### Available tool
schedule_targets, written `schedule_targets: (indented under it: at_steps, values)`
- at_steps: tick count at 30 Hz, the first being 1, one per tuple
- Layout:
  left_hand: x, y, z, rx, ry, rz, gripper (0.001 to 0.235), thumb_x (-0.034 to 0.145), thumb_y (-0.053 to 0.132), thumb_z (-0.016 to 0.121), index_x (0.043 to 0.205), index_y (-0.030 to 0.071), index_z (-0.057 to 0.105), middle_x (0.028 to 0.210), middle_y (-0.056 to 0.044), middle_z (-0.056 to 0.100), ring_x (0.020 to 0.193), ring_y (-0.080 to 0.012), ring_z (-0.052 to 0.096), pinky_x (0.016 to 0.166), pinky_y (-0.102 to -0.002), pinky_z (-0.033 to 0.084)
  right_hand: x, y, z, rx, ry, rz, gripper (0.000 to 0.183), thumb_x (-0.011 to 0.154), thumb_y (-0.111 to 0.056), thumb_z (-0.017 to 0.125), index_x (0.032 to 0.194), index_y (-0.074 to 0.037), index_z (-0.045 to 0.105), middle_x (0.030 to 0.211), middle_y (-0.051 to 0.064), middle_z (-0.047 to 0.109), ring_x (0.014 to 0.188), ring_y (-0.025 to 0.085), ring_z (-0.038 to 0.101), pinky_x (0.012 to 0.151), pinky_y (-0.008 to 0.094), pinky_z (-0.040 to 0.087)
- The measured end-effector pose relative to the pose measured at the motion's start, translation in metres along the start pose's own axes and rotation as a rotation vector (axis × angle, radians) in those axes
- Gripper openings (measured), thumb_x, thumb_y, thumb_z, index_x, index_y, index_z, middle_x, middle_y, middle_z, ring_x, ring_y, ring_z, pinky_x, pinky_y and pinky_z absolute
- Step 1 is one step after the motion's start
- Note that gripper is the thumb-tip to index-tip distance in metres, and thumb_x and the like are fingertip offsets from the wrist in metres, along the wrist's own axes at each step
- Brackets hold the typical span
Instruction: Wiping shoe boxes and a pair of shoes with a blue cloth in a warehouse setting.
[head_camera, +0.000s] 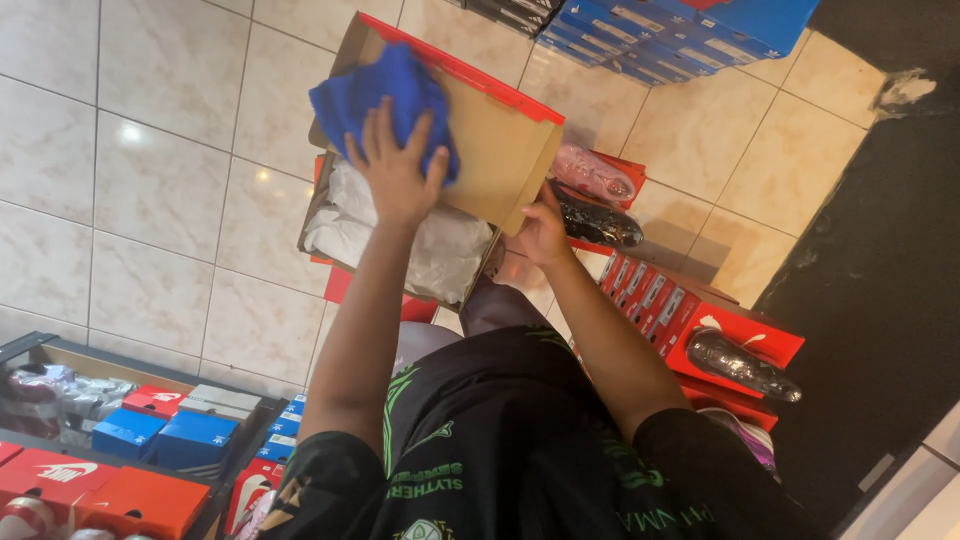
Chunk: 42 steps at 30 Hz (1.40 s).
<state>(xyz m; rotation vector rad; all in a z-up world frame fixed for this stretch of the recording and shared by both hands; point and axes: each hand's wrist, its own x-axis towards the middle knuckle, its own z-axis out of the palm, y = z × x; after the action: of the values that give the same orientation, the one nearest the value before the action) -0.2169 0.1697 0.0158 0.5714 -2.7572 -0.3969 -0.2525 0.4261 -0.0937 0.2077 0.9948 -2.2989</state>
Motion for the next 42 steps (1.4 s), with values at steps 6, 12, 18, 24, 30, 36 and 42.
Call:
schedule_targets:
  at_steps: [6,12,18,24,30,36,42]
  values:
    - [-0.039,0.061,0.012,-0.330,-0.073,0.435,0.029,0.090,0.045,0.063,0.116,0.039,0.074,0.156,-0.007,0.048,0.145,-0.0287,0.045,0.118,-0.064,0.015,0.003,-0.009,0.012,0.076,-0.088,0.032,0.064,0.075,-0.009,0.060,0.139,-0.012,0.053,0.110,0.025,0.070,0.078,0.043,0.075,0.074,0.055,0.067]
    - [-0.009,-0.006,0.016,-0.083,-0.073,0.205,0.036,0.090,0.049,0.067,0.124,0.037,0.071,0.155,-0.009,0.048,0.141,-0.0329,0.046,0.112,-0.065,0.021,0.000,-0.010,0.008,0.007,-0.041,0.026,0.079,0.067,-0.006,0.060,0.145,-0.008,0.051,0.126,0.020,0.067,0.109,0.035,0.070,0.097,0.051,0.059]
    - [-0.004,0.013,0.003,0.008,-0.106,0.008,0.046,0.088,0.051,0.069,0.132,0.035,0.069,0.154,-0.015,0.045,0.142,-0.0390,0.041,0.111,-0.067,0.023,-0.004,-0.019,0.018,-0.014,-0.050,0.030,0.080,0.069,-0.006,0.059,0.148,-0.008,0.049,0.130,0.019,0.066,0.113,0.034,0.068,0.100,0.051,0.057]
    - [-0.026,0.048,0.033,-0.327,-0.058,0.489,0.034,0.082,0.050,0.068,0.115,0.040,0.071,0.153,-0.003,0.052,0.143,-0.0236,0.047,0.118,-0.061,0.019,0.007,-0.001,-0.035,0.047,-0.004,0.095,0.074,0.069,-0.005,0.057,0.143,-0.009,0.055,0.126,0.018,0.068,0.107,0.037,0.069,0.095,0.054,0.057]
    - [0.017,-0.036,0.019,-0.010,0.048,0.188,0.042,0.084,0.052,0.072,0.123,0.034,0.071,0.139,-0.012,0.057,0.133,-0.0319,0.052,0.108,-0.061,0.028,0.001,-0.019,0.005,0.043,-0.001,0.091,0.079,0.066,-0.004,0.057,0.144,-0.007,0.054,0.125,0.018,0.069,0.108,0.034,0.070,0.095,0.049,0.058]
    - [-0.008,0.031,0.024,-0.122,0.014,0.282,0.042,0.083,0.051,0.067,0.123,0.038,0.070,0.147,-0.010,0.052,0.139,-0.0323,0.045,0.111,-0.064,0.020,-0.003,-0.029,0.019,0.037,-0.033,0.074,0.072,0.068,-0.003,0.056,0.139,-0.006,0.056,0.119,0.018,0.070,0.104,0.033,0.070,0.093,0.051,0.057]
    - [-0.013,0.029,0.029,-0.279,0.017,0.445,0.035,0.079,0.048,0.072,0.112,0.037,0.072,0.150,-0.006,0.055,0.138,-0.0253,0.052,0.114,-0.061,0.026,0.003,-0.031,0.012,0.035,-0.125,0.057,0.065,0.070,-0.003,0.055,0.135,-0.005,0.058,0.121,0.016,0.070,0.109,0.033,0.068,0.097,0.052,0.056]
